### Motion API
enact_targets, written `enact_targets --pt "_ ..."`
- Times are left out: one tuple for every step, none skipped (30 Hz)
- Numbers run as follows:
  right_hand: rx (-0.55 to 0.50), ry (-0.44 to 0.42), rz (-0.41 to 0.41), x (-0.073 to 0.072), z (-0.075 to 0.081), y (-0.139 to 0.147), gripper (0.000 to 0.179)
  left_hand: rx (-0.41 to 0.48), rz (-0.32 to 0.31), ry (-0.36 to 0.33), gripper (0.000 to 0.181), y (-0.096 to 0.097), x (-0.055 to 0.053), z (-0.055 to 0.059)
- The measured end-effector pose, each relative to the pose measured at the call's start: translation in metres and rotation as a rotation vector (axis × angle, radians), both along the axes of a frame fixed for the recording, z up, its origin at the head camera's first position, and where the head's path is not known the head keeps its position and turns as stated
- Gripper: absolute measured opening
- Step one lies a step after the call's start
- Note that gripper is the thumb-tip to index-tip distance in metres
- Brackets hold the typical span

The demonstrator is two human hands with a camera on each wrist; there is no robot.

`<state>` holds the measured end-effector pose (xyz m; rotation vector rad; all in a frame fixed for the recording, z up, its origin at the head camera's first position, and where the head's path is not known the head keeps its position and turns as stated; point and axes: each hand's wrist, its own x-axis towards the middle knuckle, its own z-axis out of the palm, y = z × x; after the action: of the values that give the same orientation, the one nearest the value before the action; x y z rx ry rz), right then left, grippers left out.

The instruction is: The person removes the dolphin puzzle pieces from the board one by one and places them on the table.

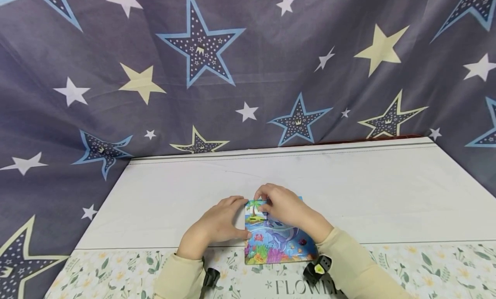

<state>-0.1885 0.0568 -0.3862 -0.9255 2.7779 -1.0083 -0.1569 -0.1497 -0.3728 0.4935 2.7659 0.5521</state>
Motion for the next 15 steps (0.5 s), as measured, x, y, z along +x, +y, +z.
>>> enact_targets --pt "-0.008 -0.003 0.002 0.000 0.001 0.001 0.016 0.000 0.000 0.001 0.087 0.000 0.000 0.000" --pt "-0.015 -0.008 0.004 -0.001 0.001 0.001 0.015 -0.001 0.002 0.002 0.087 0.000 0.000 0.000" --pt "-0.021 -0.016 0.004 -0.001 0.002 0.002 0.015 -0.003 0.004 0.001 0.087 0.000 0.000 0.000" --pt "-0.027 -0.022 0.005 -0.001 0.003 0.002 0.014 -0.004 0.005 0.002 0.087 0.001 0.000 0.000" --pt "-0.032 -0.025 0.008 -0.001 0.004 0.002 0.013 -0.006 0.006 0.002 0.087 0.001 0.000 0.000" --pt "-0.036 -0.028 0.012 -0.001 0.004 0.003 0.013 -0.009 0.006 0.003 0.087 0.001 0.000 0.000" --pt "-0.041 -0.029 0.018 -0.002 0.005 0.003 0.012 -0.012 0.007 0.004 0.087 0.001 0.001 0.001" --pt "-0.047 -0.027 0.021 -0.002 0.006 0.004 0.011 -0.014 0.007 0.004 0.087 0.001 0.001 0.001" --pt "-0.049 -0.023 0.020 -0.002 0.008 0.004 0.010 -0.016 0.007 0.004 0.087 0.001 0.001 0.001" --pt "-0.055 -0.020 0.024 -0.003 0.009 0.005 0.010 -0.019 0.007 0.004 0.087 0.001 0.001 0.001" --pt "-0.059 -0.016 0.024 -0.003 0.010 0.006 0.010 -0.020 0.007 0.004 0.087 0.001 0.001 0.001" --pt "-0.063 -0.011 0.023 -0.003 0.011 0.007 0.010 -0.020 0.007 0.003 0.087 0.001 0.001 0.001" --pt "-0.068 -0.006 0.020 -0.004 0.011 0.009 0.010 -0.019 0.007 0.003 0.088 0.001 0.001 0.001" --pt "-0.071 0.000 0.014 -0.004 0.012 0.010 0.010 -0.018 0.006 0.003 0.088 0.001 0.001 0.001" --pt "-0.072 0.006 0.008 -0.005 0.013 0.012 0.010 -0.016 0.005 0.002 0.088 0.002 0.001 0.001"
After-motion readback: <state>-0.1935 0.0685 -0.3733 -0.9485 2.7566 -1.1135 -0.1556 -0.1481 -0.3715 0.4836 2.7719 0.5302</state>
